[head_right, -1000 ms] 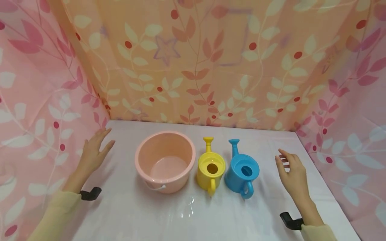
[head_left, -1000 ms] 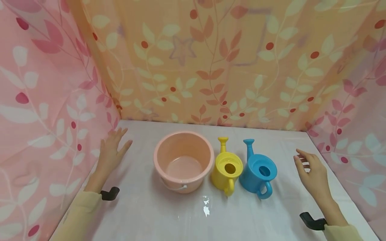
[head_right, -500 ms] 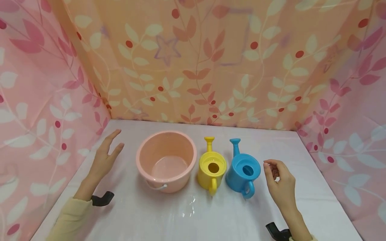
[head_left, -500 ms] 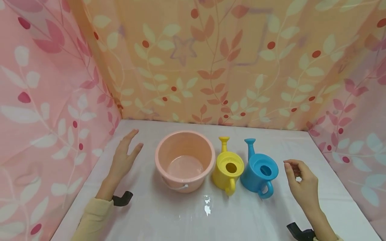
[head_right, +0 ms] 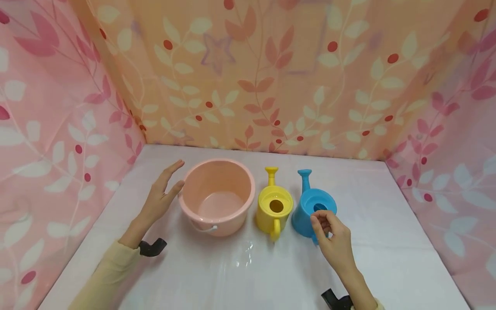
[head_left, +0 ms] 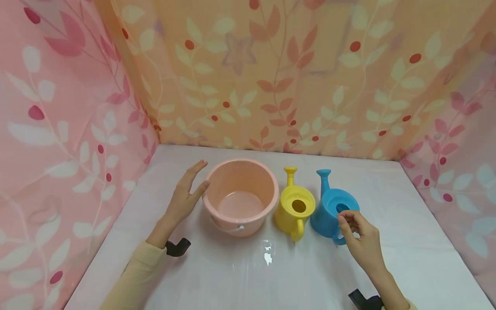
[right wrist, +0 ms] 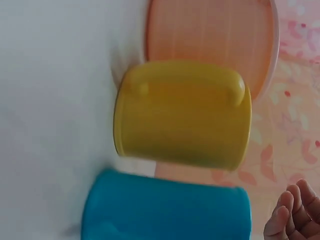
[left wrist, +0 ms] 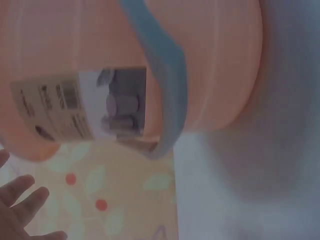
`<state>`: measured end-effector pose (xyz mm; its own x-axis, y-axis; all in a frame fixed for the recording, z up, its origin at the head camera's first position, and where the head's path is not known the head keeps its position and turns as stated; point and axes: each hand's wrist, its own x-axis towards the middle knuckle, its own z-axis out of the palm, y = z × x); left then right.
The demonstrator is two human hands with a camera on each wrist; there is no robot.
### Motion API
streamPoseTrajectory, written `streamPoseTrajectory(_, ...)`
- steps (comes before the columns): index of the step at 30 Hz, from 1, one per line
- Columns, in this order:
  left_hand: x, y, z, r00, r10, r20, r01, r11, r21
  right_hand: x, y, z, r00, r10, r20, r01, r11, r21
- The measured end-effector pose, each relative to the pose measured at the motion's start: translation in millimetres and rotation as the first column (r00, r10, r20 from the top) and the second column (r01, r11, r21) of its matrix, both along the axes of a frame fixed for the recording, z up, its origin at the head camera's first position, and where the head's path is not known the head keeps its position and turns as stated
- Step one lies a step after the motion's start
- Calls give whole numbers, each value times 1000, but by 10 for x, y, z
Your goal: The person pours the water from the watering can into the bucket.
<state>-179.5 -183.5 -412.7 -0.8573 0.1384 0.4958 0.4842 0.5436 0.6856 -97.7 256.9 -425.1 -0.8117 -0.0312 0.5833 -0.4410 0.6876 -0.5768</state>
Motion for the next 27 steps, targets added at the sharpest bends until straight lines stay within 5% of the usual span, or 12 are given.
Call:
streamPoseTrajectory(7,-21,187,17,996,-89,-4,89,996,12,18,-238,-114,991,111,81,-106,992,-62)
streamPoseTrajectory(14,-56,249,28,991,-133,15,132,990,55,40,-410,-282,954,104,281,-96,995,-41)
streamPoseTrajectory(19,-66,263,79,981,-156,115,153,987,40,24,-521,-377,932,116,343,-108,993,-42)
streamPoseTrajectory(27,-64,285,117,962,-97,255,104,994,-17,-23,-639,-489,893,154,423,-85,980,-177)
